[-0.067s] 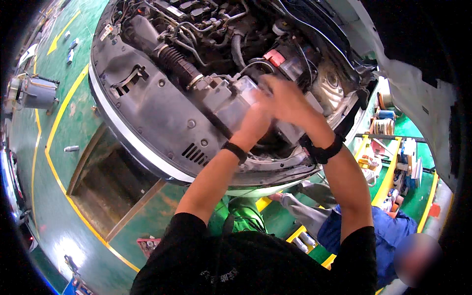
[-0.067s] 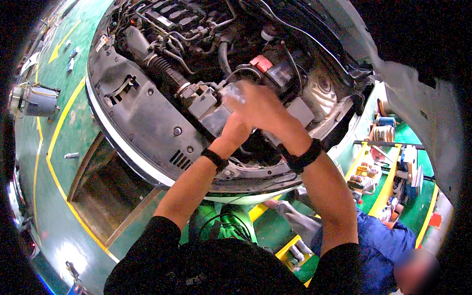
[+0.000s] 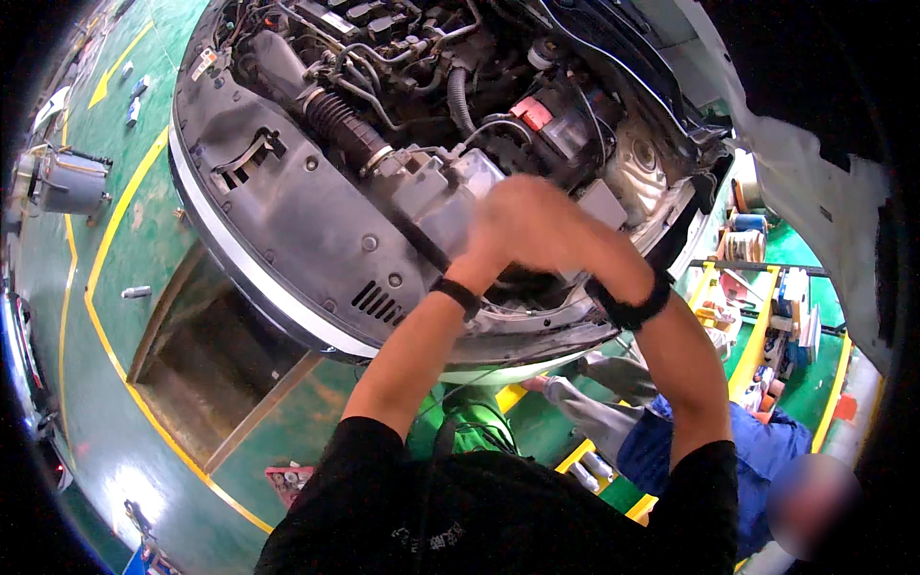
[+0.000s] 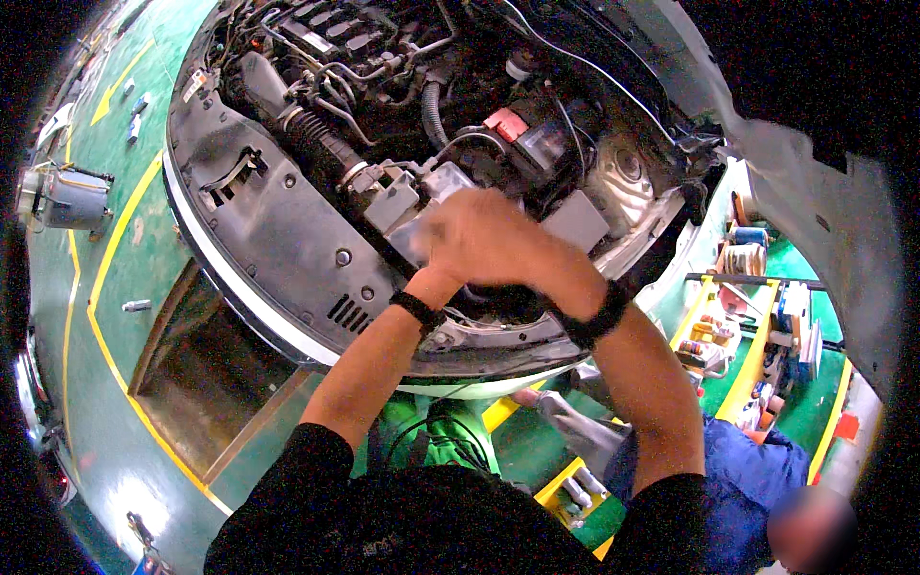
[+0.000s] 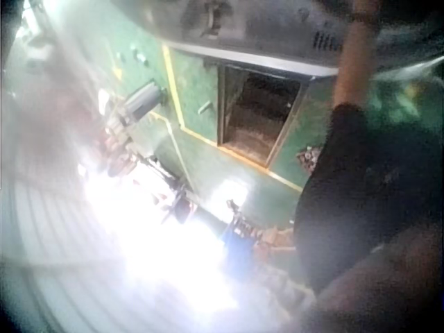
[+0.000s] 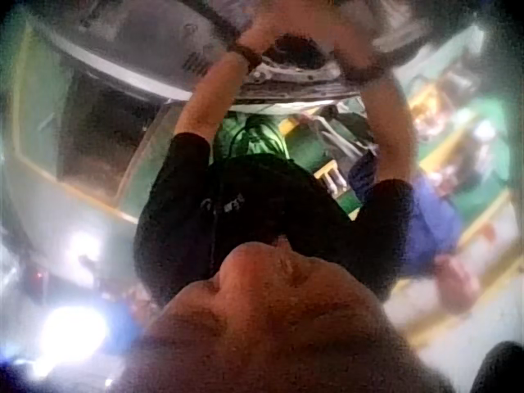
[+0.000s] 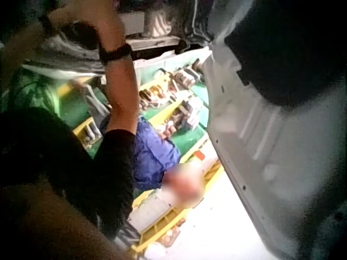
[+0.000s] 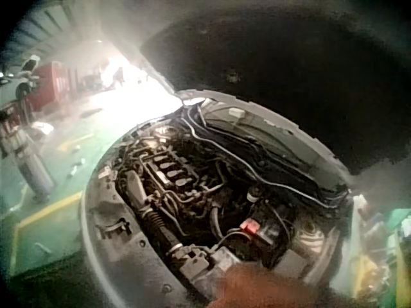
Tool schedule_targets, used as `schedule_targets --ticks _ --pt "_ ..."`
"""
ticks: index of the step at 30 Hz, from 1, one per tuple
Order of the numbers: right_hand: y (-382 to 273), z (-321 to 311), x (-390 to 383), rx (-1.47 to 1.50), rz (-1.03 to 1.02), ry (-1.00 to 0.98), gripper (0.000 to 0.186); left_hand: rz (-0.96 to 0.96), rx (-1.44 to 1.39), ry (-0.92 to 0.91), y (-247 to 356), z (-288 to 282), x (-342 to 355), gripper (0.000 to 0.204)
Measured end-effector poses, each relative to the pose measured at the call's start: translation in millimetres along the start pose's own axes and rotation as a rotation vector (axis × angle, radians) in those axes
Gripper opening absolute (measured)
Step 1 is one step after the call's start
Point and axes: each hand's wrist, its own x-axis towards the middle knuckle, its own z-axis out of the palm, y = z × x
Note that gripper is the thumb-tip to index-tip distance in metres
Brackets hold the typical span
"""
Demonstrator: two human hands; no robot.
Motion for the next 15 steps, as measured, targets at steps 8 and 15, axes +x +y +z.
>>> schedule_targets --ticks 8,15 --pt "7 -30 -54 -0.175 0.714 0.213 0.029 -0.254 -0.113 -0.215 50 -48 24 0.017" --pt "12 -13 -46 0.222 0.510 0.302 0.039 -0.105 -0.153 -0.237 27 -63 21 0.014"
